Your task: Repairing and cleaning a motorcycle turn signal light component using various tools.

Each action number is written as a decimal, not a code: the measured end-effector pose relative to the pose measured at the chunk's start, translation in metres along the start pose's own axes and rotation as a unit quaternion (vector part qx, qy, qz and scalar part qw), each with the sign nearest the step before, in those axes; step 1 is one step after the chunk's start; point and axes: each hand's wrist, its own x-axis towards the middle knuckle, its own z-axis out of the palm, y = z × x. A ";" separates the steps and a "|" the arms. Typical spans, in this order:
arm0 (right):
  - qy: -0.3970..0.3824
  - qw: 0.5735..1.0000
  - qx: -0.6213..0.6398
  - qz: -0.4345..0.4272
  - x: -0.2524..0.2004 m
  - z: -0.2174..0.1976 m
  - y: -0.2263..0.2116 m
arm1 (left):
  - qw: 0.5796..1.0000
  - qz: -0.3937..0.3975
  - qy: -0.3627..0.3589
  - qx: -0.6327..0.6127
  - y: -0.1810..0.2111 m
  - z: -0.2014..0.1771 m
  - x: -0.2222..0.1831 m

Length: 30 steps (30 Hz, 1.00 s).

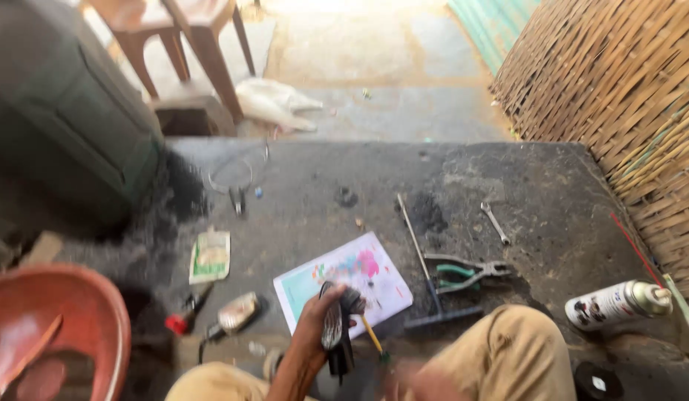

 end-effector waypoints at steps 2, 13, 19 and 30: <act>-0.010 1.000 -0.004 0.008 0.065 -0.027 -0.050 | 1.000 -0.030 0.010 -0.001 -0.018 0.001 -0.009; 0.116 0.740 0.554 0.364 0.084 0.014 0.032 | 0.989 -0.089 0.077 -0.090 -0.027 -0.013 0.017; 0.087 0.703 0.611 0.355 0.073 0.020 0.034 | 0.940 -0.101 0.134 -0.297 0.015 -0.004 0.006; 0.024 0.725 0.576 0.377 0.077 0.025 0.011 | 0.936 -0.025 0.209 -0.283 -0.033 -0.049 0.049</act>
